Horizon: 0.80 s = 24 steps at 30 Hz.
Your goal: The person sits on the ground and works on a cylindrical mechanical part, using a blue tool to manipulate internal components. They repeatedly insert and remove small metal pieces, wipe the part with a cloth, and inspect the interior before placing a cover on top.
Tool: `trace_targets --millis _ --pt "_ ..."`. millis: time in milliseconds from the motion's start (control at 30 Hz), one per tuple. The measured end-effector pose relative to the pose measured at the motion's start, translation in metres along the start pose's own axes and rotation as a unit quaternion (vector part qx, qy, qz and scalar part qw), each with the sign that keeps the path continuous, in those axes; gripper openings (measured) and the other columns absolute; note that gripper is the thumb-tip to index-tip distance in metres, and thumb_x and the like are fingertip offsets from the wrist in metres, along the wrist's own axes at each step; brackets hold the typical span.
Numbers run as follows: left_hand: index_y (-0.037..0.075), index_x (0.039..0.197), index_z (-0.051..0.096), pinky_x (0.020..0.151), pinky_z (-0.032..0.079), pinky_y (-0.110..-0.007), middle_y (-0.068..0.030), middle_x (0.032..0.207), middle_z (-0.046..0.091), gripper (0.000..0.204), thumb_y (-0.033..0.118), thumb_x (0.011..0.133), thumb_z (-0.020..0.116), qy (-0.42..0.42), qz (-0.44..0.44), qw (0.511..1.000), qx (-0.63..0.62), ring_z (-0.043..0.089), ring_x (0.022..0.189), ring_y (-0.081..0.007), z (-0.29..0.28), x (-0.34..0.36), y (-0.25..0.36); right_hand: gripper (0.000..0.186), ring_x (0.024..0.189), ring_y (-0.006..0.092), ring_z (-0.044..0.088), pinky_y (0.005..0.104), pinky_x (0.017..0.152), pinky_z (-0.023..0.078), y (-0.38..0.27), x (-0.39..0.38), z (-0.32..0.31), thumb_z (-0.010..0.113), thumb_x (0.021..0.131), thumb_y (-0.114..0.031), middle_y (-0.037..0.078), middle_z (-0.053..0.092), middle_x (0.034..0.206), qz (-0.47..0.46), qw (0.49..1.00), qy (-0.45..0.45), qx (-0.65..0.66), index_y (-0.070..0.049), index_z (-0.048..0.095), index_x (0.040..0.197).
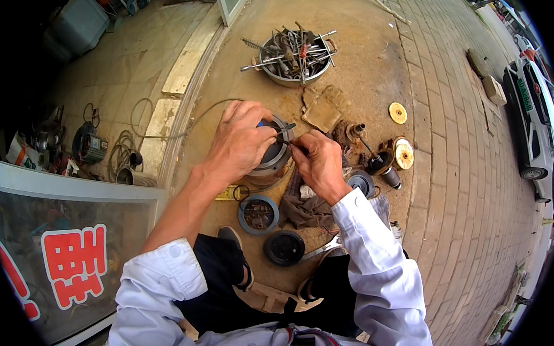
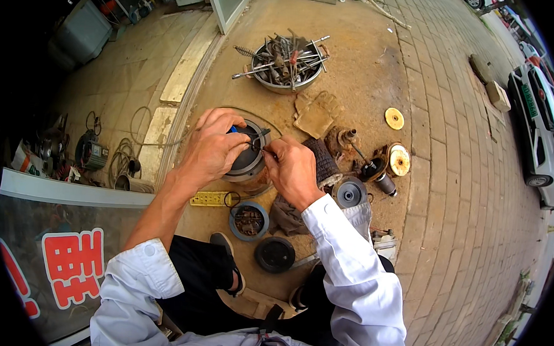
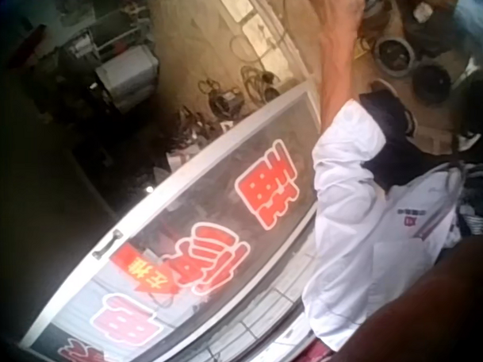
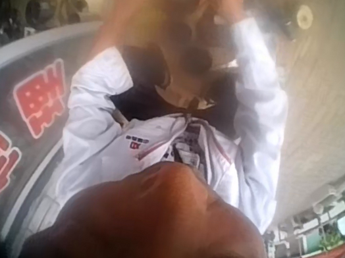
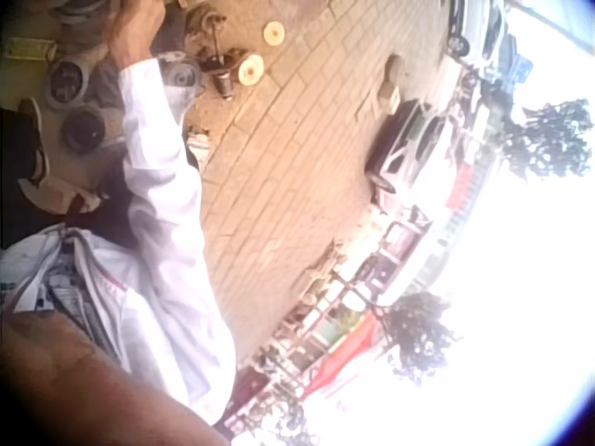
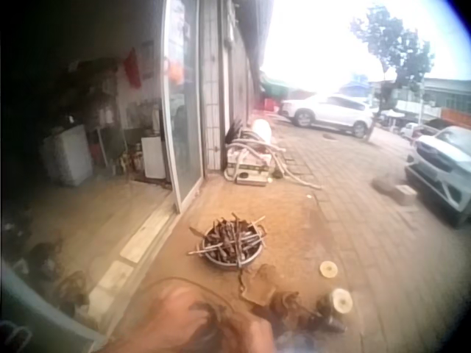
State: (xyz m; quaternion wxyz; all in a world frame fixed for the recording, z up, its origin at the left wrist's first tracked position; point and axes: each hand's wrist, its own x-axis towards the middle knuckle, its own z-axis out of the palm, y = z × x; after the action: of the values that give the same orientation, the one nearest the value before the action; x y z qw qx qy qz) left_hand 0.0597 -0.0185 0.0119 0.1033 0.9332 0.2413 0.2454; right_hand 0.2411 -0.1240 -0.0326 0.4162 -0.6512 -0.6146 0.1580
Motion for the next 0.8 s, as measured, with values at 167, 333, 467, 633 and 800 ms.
trace_targets --millis 167,333,467,633,800 --pt "0.007 0.087 0.080 0.109 0.035 -0.050 -0.0109 0.116 0.068 0.011 0.013 0.078 0.079 0.000 -0.020 0.999 0.038 0.054 0.123 -0.0288 0.010 0.001 0.006 0.009 0.075 0.0345 0.064 0.0432 0.064 0.053 0.003 -0.012 0.002 0.074 0.080 -0.007 0.012 0.060 0.081 -0.124 0.987 0.045 -0.090 -0.005 0.068 0.085" --pt "0.008 0.088 0.081 0.115 0.028 -0.058 -0.0112 0.123 0.067 0.012 0.016 0.081 0.077 -0.022 -0.056 0.994 0.087 0.049 0.133 -0.0324 0.019 -0.002 0.007 0.013 0.080 0.0313 0.064 0.0421 0.066 0.054 0.003 -0.017 0.002 0.075 0.075 -0.003 0.011 0.063 0.088 -0.172 0.976 0.067 -0.116 -0.003 0.067 0.086" --pt "0.009 0.088 0.081 0.117 0.025 -0.062 -0.0113 0.128 0.066 0.010 0.016 0.083 0.076 -0.046 -0.035 0.996 0.063 0.045 0.138 -0.0346 0.020 -0.001 0.010 0.020 0.087 0.0301 0.062 0.0406 0.071 0.054 0.006 -0.010 0.000 0.072 0.070 -0.005 0.012 0.065 0.102 -0.234 0.955 0.098 -0.155 -0.004 0.068 0.089" --pt "0.012 0.093 0.081 0.117 0.025 -0.063 -0.0088 0.129 0.065 0.012 0.016 0.083 0.077 -0.067 -0.024 0.996 0.057 0.044 0.139 -0.0340 0.021 -0.001 0.010 0.016 0.084 0.0309 0.067 0.0397 0.068 0.055 0.003 -0.013 0.004 0.075 0.076 0.001 0.012 0.067 0.094 -0.165 0.977 0.069 -0.114 -0.003 0.071 0.090" --pt "0.014 0.097 0.082 0.118 0.025 -0.062 -0.0059 0.129 0.066 0.014 0.018 0.084 0.077 -0.083 -0.032 0.995 0.034 0.043 0.141 -0.0323 0.019 -0.001 0.005 0.012 0.073 0.0319 0.070 0.0403 0.066 0.055 0.000 -0.008 0.006 0.076 0.082 -0.002 0.016 0.072 0.084 0.016 0.997 0.049 0.054 0.002 0.072 0.092"
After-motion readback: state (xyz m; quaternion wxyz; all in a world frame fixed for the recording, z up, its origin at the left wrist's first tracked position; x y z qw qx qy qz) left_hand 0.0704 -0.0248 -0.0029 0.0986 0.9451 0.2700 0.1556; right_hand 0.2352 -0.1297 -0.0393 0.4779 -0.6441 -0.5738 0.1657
